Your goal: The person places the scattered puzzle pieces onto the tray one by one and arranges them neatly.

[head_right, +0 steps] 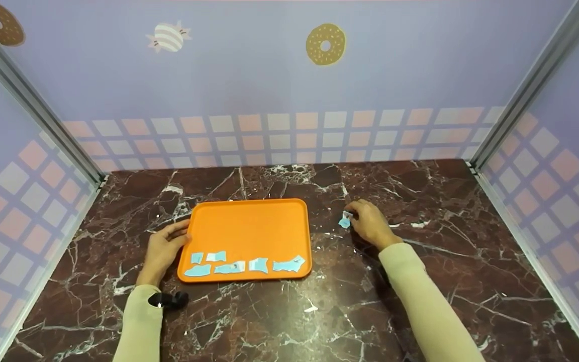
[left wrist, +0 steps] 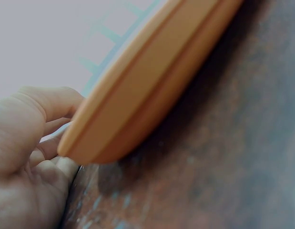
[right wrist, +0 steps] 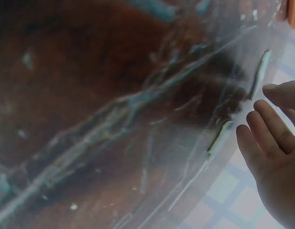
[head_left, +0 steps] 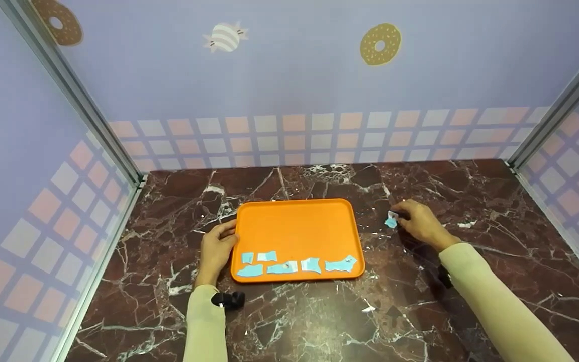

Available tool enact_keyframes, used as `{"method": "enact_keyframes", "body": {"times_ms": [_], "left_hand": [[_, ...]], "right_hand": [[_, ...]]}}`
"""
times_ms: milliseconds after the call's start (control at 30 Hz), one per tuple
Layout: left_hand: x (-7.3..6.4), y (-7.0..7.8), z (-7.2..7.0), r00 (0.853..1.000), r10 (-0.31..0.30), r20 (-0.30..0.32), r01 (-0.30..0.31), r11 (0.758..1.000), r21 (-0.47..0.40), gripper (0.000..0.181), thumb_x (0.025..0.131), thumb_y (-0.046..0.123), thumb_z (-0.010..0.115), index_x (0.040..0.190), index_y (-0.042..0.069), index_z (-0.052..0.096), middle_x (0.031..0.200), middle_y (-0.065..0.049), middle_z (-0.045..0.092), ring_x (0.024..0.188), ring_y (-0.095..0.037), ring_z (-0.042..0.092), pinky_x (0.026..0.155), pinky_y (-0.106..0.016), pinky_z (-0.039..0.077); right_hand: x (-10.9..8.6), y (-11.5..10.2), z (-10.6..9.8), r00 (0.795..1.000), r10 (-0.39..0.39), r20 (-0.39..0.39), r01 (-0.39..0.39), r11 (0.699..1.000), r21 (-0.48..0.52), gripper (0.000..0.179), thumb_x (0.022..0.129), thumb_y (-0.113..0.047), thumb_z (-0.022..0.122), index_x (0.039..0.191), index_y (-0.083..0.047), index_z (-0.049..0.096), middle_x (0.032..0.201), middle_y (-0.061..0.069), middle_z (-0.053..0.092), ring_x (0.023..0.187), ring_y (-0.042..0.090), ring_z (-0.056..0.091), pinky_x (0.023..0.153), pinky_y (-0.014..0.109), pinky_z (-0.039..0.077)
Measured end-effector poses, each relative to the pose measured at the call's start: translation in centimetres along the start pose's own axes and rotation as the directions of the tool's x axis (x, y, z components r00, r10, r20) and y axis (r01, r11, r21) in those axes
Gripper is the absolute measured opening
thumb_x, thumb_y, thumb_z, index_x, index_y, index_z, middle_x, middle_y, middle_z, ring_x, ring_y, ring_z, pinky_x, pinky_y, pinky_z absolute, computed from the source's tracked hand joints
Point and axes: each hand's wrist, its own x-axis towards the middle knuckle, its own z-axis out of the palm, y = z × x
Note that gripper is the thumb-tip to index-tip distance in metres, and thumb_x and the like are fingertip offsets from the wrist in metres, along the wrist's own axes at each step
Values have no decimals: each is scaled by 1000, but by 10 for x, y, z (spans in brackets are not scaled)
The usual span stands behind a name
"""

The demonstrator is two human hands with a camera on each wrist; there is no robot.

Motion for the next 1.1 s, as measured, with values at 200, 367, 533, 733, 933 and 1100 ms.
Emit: {"method": "enact_keyframes", "body": {"times_ms": [200, 367, 533, 733, 933, 1100], "left_hand": [[0, -1, 1, 1000, 17, -8, -17, 1000, -13, 39, 93, -9, 67, 132, -9, 70, 125, -26, 69, 114, -40, 69, 85, -17, 55], [1, -2, 1, 1000, 20, -7, -20, 999, -32, 39, 93, -11, 67, 132, -10, 70, 126, -28, 68, 115, -41, 68, 84, -14, 53], [0, -1, 1, 1000, 30, -8, -30, 999, -28, 39, 93, -10, 67, 132, -11, 69, 125, -28, 68, 114, -41, 68, 83, -14, 53], [0, -2, 1, 1000, 30, -10, -30, 999, -18, 39, 93, -10, 66, 132, -10, 70, 124, -28, 68, 114, -40, 68, 85, -15, 54], [-3, 5, 0, 999, 37, -4, -37, 999, -12, 38, 94, -11, 66, 132, -10, 69, 124, -29, 68, 115, -42, 68, 84, -15, 54], [-17, 35, -1, 999, 46, 7, -46, 999, -29, 38, 93, -16, 63, 131, -18, 65, 125, -36, 64, 118, -50, 65, 82, -11, 51]], "right_hand": [[-1, 1, 2, 999, -36, -5, 36, 999, 3, 30, 88, 16, 70, 117, 11, 72, 112, 27, 68, 108, 49, 65, 97, 63, 51], [-1, -2, 2, 1000, -27, 0, 27, 999, -18, 28, 87, 11, 75, 115, 10, 73, 107, 23, 68, 103, 46, 65, 93, 61, 53], [-1, -4, -1, 999, -30, 26, 32, 997, -65, 28, 86, 6, 77, 113, 9, 74, 98, 18, 68, 95, 43, 64, 89, 60, 53], [0, -5, -5, 996, -60, 66, 66, 994, -92, 21, 84, 6, 77, 105, 6, 76, 93, 15, 67, 87, 36, 64, 82, 55, 55], [-1, -7, -9, 995, -16, 97, 25, 995, -94, 13, 84, -2, 82, 95, 1, 75, 90, 10, 67, 87, 33, 64, 80, 54, 55], [-2, -5, -9, 995, 2, 99, 9, 994, -106, 15, 83, -8, 85, 91, -2, 74, 89, 7, 65, 86, 31, 62, 79, 53, 54]]}}
